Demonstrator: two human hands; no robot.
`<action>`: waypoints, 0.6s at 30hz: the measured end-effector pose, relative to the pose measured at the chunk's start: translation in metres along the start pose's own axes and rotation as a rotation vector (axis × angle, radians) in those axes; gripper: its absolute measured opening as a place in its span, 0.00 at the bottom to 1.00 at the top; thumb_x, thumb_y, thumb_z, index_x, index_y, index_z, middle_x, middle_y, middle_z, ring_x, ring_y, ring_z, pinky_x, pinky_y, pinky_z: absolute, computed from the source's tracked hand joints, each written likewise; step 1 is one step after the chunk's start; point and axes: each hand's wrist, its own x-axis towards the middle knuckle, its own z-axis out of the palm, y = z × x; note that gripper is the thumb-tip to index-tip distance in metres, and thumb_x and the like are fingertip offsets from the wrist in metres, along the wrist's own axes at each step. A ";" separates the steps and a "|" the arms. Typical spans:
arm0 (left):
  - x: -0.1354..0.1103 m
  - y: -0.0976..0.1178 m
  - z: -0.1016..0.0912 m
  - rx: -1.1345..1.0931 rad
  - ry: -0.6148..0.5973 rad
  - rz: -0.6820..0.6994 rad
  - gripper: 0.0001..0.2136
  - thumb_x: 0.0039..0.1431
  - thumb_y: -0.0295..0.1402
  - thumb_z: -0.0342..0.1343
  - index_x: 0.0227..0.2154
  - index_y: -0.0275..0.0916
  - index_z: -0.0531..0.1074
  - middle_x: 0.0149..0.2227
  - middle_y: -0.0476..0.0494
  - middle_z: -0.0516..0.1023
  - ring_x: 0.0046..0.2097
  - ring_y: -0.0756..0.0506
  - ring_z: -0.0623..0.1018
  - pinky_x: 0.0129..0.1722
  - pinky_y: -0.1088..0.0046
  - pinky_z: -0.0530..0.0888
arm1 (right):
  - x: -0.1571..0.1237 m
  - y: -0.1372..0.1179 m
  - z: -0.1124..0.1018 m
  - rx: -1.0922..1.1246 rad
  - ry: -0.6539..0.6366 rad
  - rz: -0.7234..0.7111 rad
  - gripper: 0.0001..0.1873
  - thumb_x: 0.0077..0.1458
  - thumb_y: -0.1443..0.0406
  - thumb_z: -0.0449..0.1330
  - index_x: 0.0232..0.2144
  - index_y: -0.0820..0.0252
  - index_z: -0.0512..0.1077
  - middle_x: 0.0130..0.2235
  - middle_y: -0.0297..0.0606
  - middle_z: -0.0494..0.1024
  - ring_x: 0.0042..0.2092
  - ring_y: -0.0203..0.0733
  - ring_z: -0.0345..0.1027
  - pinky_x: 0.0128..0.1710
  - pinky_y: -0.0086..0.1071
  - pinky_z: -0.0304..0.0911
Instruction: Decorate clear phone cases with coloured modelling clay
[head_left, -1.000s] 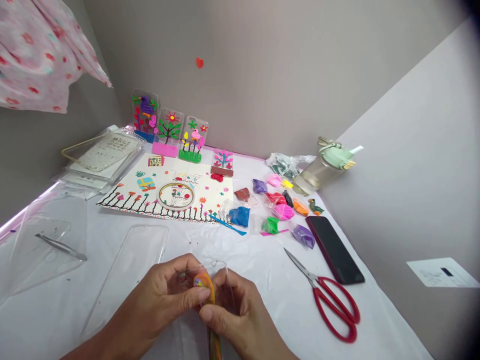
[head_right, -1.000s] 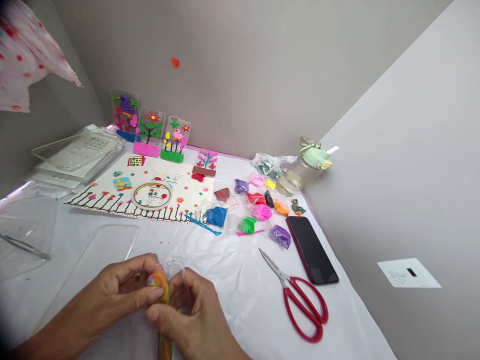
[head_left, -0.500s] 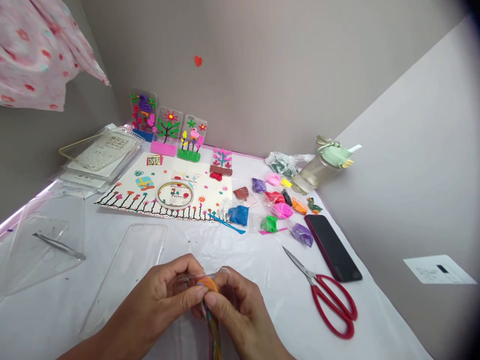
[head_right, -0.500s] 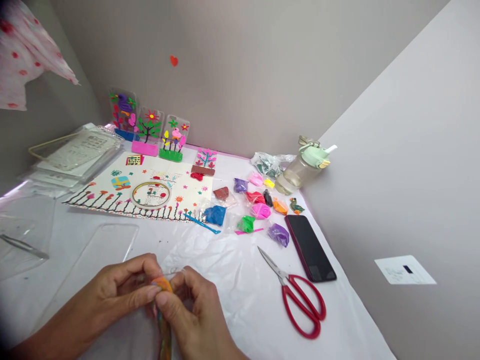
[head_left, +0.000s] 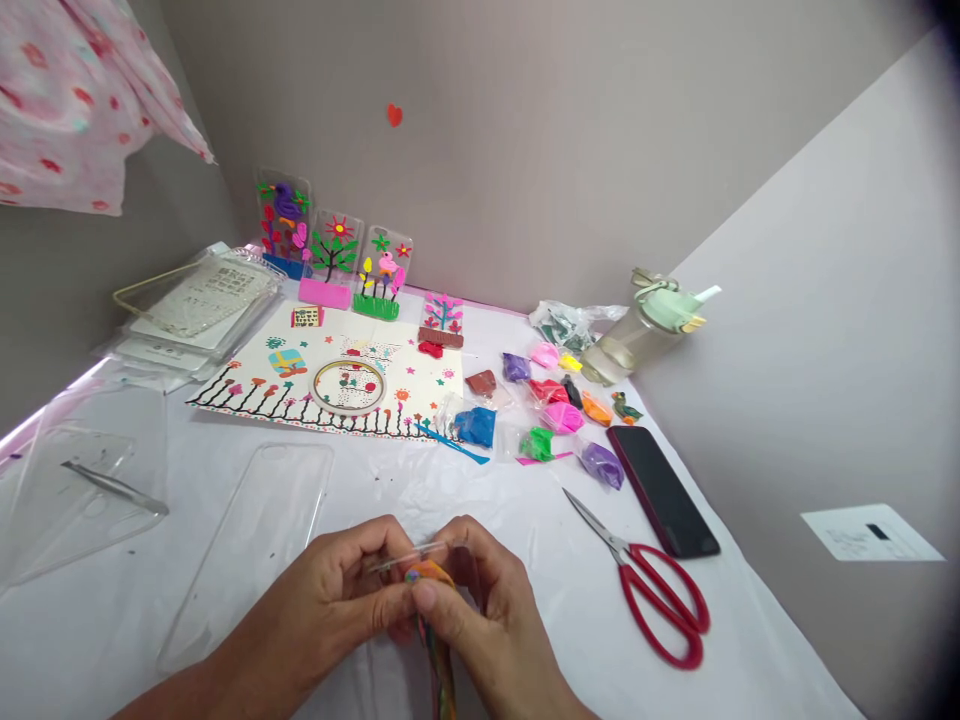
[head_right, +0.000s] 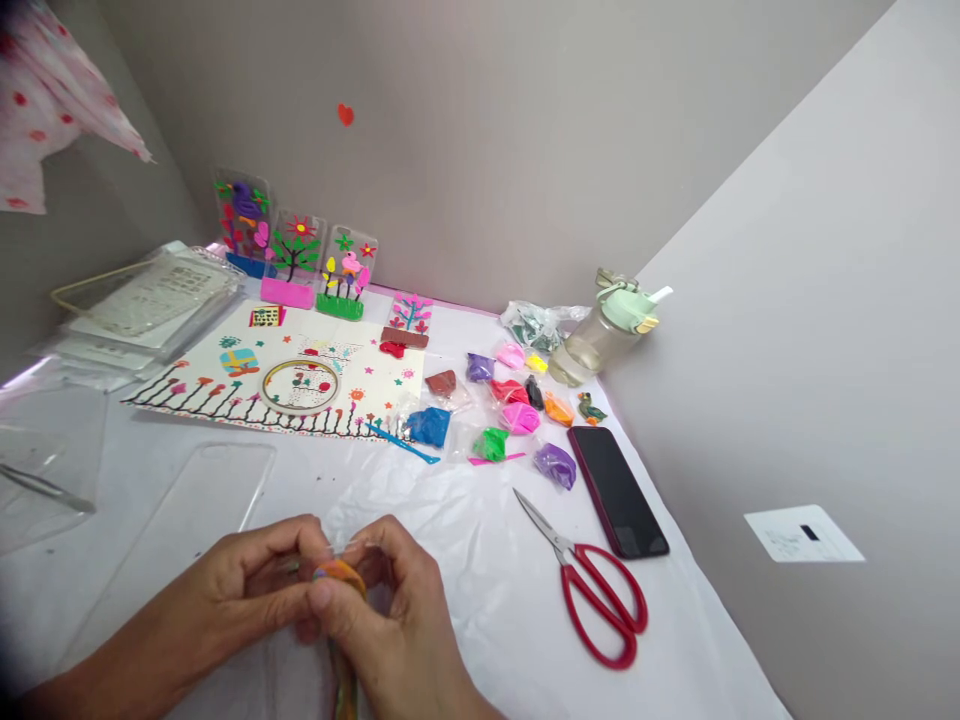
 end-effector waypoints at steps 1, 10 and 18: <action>0.000 0.000 0.001 0.009 0.003 -0.008 0.13 0.59 0.42 0.64 0.30 0.40 0.71 0.28 0.53 0.74 0.33 0.49 0.74 0.35 0.75 0.69 | 0.000 0.000 0.001 0.016 0.007 0.009 0.21 0.53 0.49 0.67 0.29 0.58 0.66 0.28 0.33 0.71 0.31 0.39 0.65 0.33 0.32 0.60; -0.001 0.000 0.002 0.110 -0.023 0.018 0.13 0.62 0.45 0.59 0.31 0.40 0.70 0.29 0.52 0.73 0.34 0.47 0.75 0.36 0.74 0.70 | -0.001 0.000 -0.003 -0.093 0.008 -0.014 0.22 0.61 0.48 0.60 0.27 0.59 0.65 0.26 0.32 0.68 0.29 0.36 0.60 0.29 0.30 0.55; 0.003 0.004 -0.009 0.101 0.083 0.092 0.12 0.64 0.46 0.59 0.36 0.42 0.72 0.31 0.52 0.76 0.36 0.47 0.76 0.38 0.74 0.71 | 0.003 -0.006 -0.011 -0.075 -0.042 -0.063 0.19 0.67 0.50 0.52 0.37 0.59 0.70 0.32 0.34 0.71 0.35 0.38 0.65 0.38 0.31 0.61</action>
